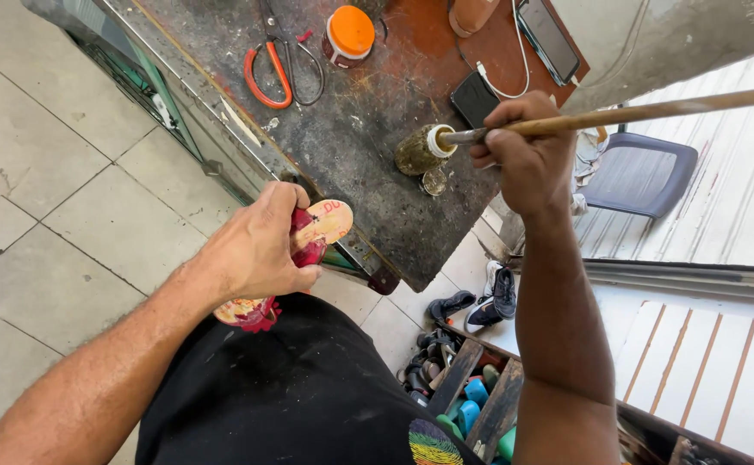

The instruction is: Applying glue to a red high-heeled shoe and assembling its parts at a repair bench

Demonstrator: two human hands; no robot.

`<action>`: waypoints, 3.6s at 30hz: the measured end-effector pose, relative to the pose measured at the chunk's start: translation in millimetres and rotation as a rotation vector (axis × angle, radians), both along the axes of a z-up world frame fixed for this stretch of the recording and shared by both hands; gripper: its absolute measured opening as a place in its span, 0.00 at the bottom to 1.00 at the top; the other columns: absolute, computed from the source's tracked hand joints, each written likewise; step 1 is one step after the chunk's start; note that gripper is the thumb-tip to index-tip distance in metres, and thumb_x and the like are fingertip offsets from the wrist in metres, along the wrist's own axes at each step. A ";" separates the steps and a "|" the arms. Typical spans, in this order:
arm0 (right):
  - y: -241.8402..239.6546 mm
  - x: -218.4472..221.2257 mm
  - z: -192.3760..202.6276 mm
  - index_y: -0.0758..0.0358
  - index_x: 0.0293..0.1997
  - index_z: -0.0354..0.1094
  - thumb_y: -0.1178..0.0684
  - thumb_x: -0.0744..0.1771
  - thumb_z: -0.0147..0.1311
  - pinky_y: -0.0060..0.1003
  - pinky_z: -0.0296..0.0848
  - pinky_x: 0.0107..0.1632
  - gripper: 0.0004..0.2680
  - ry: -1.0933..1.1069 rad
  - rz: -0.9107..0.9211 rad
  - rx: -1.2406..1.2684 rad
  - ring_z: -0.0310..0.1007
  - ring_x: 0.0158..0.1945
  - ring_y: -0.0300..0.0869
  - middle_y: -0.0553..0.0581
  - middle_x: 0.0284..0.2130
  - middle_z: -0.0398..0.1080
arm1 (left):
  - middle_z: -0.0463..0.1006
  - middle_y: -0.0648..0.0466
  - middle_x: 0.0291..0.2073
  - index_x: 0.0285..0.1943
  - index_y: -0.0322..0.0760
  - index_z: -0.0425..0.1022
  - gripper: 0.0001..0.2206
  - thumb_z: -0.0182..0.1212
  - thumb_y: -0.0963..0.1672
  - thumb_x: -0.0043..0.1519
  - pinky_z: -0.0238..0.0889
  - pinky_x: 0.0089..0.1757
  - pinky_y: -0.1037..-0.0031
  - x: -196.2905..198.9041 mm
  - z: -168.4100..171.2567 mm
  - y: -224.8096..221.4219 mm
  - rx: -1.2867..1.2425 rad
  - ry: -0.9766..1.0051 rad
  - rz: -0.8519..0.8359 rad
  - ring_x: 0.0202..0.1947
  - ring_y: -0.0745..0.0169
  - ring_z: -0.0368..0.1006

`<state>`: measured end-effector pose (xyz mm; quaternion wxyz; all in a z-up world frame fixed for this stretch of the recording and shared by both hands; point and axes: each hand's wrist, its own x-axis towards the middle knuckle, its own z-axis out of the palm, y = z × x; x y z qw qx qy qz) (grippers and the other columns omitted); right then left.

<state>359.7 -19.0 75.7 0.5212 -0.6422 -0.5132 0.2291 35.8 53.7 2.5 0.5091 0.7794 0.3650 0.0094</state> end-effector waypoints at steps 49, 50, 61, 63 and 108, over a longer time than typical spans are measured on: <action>-67.8 -47.7 -93.6 0.69 0.39 0.64 0.67 0.63 0.58 0.36 0.85 0.31 0.06 0.511 0.265 0.251 0.80 0.31 0.50 0.77 0.36 0.71 | 0.66 0.40 0.46 0.54 0.37 0.59 0.33 0.78 0.47 0.45 0.70 0.44 0.36 35.0 -13.1 -11.1 0.106 -0.089 -0.160 0.40 0.16 0.74; -64.7 -54.0 -94.6 0.69 0.39 0.64 0.67 0.63 0.58 0.36 0.85 0.31 0.06 0.514 0.259 0.247 0.80 0.31 0.50 0.77 0.36 0.71 | 0.66 0.40 0.46 0.54 0.37 0.59 0.33 0.78 0.47 0.45 0.70 0.44 0.36 33.9 -16.9 -11.7 0.100 -0.086 -0.164 0.40 0.16 0.74; -42.4 -51.5 -88.8 0.72 0.31 0.66 0.69 0.61 0.64 0.38 0.82 0.35 0.07 0.306 0.421 0.063 0.80 0.39 0.52 0.73 0.36 0.74 | 0.68 0.38 0.47 0.52 0.38 0.55 0.30 0.75 0.46 0.49 0.69 0.38 0.35 27.8 -39.4 -10.7 -0.004 -0.219 -0.169 0.39 0.14 0.74; -35.6 -52.7 -87.0 0.73 0.30 0.66 0.70 0.60 0.64 0.40 0.82 0.35 0.07 0.301 0.457 0.054 0.80 0.38 0.53 0.74 0.35 0.74 | 0.68 0.38 0.47 0.52 0.37 0.55 0.30 0.75 0.46 0.49 0.70 0.38 0.36 25.9 -41.0 -12.1 -0.029 -0.235 -0.158 0.40 0.14 0.74; -64.2 -35.3 -84.0 0.70 0.29 0.66 0.67 0.61 0.66 0.41 0.76 0.40 0.08 -0.005 0.177 0.104 0.77 0.34 0.53 0.72 0.31 0.75 | 0.70 0.37 0.40 0.52 0.37 0.56 0.31 0.76 0.47 0.48 0.70 0.37 0.41 35.6 -46.1 -11.9 -0.126 -0.193 -0.068 0.39 0.18 0.75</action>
